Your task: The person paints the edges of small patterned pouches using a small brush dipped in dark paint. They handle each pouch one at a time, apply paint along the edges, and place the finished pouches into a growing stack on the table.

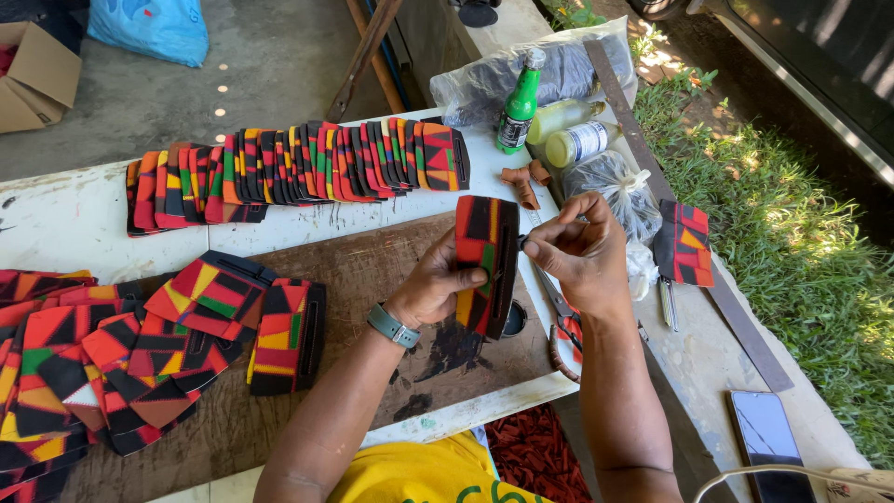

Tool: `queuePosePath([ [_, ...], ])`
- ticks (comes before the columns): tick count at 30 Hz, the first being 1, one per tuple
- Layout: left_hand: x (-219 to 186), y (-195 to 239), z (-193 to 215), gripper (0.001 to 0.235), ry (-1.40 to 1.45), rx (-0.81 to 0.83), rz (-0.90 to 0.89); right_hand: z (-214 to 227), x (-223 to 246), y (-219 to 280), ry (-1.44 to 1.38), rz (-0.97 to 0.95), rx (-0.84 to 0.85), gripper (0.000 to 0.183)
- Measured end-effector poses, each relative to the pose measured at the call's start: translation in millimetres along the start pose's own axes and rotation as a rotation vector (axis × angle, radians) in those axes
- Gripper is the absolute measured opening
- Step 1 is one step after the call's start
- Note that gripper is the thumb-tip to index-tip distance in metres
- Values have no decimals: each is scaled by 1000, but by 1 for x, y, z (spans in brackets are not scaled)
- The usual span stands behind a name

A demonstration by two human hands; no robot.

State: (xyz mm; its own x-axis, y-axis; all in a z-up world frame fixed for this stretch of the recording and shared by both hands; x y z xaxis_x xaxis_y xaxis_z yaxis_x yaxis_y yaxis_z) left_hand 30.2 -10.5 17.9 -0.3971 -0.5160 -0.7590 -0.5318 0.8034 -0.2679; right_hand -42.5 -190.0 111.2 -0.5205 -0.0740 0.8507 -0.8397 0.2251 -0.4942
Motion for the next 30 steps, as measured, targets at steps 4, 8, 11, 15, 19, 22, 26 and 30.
queuePosePath([
  [4,-7,-4,-2,57,51,-41,-24,-5,7,6,99,-16,22,49],
  [8,-14,-9,-3,55,57,-116,-56,-11,16,11,150,2,72,47],
  [11,-20,-17,-3,53,95,-135,-112,-16,21,14,202,19,106,46],
  [15,-22,-24,2,51,76,-210,-146,-18,23,23,301,44,128,44],
  [19,-26,-27,5,51,114,-218,-160,-19,22,39,320,108,144,40],
  [22,-27,-26,6,51,150,-197,-163,-18,19,50,441,70,236,41],
  [26,-25,-23,9,47,166,-165,-154,-9,25,54,248,203,159,41],
  [30,-22,-23,9,43,173,-145,-152,-12,27,59,194,226,129,42],
])
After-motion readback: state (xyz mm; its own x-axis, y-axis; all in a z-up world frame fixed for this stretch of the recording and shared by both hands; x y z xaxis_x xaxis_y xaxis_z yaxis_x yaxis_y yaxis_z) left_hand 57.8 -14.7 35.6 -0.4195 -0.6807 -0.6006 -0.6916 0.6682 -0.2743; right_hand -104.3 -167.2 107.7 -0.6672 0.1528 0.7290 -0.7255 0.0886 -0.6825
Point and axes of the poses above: each hand's wrist, its own y-axis away from the middle knuckle, its own z-axis out of the back of the hand, x = y × z, the point moved 4 cm from there along -y, towards the middle knuckle, and after that the axes turned 8 degrees about z, right-handed, at the moved point
